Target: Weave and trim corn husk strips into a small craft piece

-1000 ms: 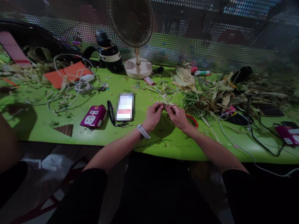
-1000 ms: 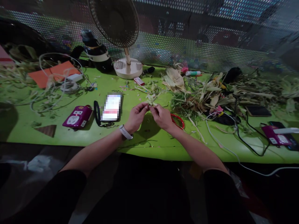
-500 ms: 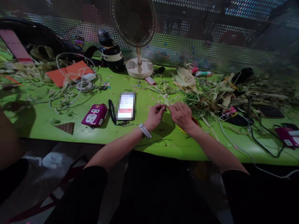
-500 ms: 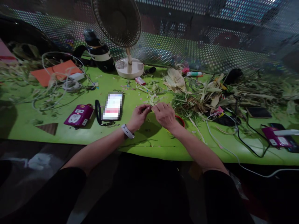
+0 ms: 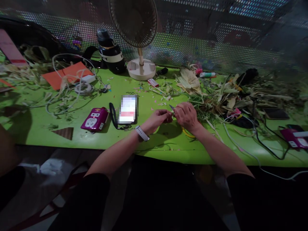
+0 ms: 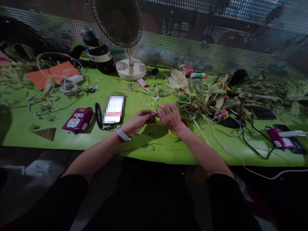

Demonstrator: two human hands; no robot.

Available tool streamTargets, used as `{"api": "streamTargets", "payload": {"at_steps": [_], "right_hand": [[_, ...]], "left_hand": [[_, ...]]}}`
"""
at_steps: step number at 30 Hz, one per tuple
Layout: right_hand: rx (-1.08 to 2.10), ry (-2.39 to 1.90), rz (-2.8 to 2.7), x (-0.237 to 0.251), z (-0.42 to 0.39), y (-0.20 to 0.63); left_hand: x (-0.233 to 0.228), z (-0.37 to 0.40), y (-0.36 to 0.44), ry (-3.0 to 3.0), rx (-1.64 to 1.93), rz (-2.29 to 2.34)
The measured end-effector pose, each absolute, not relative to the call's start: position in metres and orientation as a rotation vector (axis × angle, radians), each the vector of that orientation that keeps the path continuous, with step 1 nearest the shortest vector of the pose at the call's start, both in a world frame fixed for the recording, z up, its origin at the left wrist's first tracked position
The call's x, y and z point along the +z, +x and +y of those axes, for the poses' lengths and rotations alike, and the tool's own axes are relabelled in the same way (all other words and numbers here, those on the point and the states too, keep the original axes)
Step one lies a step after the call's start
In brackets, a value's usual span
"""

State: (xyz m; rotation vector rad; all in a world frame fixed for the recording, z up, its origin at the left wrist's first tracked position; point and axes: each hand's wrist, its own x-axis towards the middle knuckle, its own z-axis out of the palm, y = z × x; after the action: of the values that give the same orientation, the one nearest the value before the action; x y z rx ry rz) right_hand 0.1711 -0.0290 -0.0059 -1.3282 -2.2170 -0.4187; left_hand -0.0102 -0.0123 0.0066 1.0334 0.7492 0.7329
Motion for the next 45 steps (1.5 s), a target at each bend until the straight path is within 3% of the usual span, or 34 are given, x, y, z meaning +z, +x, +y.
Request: {"api": "streamTargets", "payload": {"at_steps": [10,18,28,32,40,45], "right_hand": [[-0.412,-1.332,-2.144,-0.012,-0.033,0.167],[-0.324,-1.399,-2.138,-0.016,-0.03,0.164],[-0.399,-1.404,-1.934,-0.017,-0.03,0.16],[-0.283,-1.391,-1.886,-0.016,-0.032,0.158],[-0.121,-1.358,-1.907,-0.016,-0.033,0.162],[-0.155,-1.256,-2.04,-0.008,-0.031,0.171]], "left_hand": [[0.01,-0.008,-0.014,1.328,0.682,0.779],[0.006,-0.008,-0.013,0.96,0.71,0.692],[0.002,-0.009,-0.009,0.929,0.81,0.599],[0.004,-0.009,-0.012,0.927,0.74,0.595],[0.002,-0.001,-0.018,1.064,0.711,0.638],[0.01,0.0,-0.024,1.555,0.802,0.666]]}}
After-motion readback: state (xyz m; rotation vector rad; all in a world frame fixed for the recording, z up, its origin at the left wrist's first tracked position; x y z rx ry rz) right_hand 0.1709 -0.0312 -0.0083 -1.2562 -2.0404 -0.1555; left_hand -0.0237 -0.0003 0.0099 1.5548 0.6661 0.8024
